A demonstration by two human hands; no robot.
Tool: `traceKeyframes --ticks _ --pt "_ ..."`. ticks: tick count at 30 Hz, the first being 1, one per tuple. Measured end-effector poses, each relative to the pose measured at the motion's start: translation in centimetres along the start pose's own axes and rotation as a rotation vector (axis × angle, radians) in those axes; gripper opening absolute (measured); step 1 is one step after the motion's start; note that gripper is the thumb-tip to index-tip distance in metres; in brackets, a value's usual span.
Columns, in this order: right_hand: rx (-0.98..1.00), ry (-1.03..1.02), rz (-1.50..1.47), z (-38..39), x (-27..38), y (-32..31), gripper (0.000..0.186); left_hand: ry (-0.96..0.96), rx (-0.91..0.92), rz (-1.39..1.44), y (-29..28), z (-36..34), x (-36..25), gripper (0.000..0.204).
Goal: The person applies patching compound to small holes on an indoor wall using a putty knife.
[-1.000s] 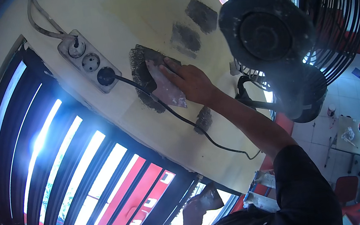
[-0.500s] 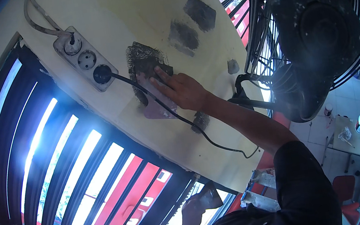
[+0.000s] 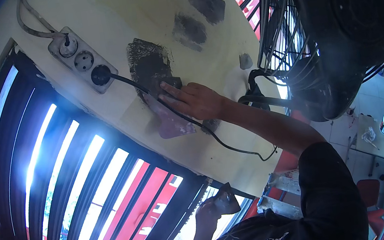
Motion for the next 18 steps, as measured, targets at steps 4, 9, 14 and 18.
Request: traceKeyframes --ticks 4,9,14,18 --pt "-0.067 -0.020 -0.081 0.3 -0.2 -0.6 0.060 0.121 0.078 -0.238 -0.3 0.1 -0.3 0.021" --pt "-0.092 0.215 0.031 -2.7 -1.5 -0.7 0.064 -0.202 -0.078 0.135 -0.1 0.0 -0.3 0.025" --pt "-0.063 0.227 -0.008 -4.4 -0.3 -0.2 0.061 -0.163 -0.107 0.131 -0.5 0.4 1.0 0.028" --pt "0.000 0.199 0.018 -3.6 0.3 0.4 0.058 -0.277 -0.183 0.339 -0.9 0.4 1.0 0.028"
Point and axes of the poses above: each hand's wrist, its own z-axis away from the middle knuckle, its own y-axis out of the palm, x = y × z, the point moved 2 cm from there along -z, towards the middle knuckle, and after that the axes turned 13 degrees about y, right-handed, at the moved point
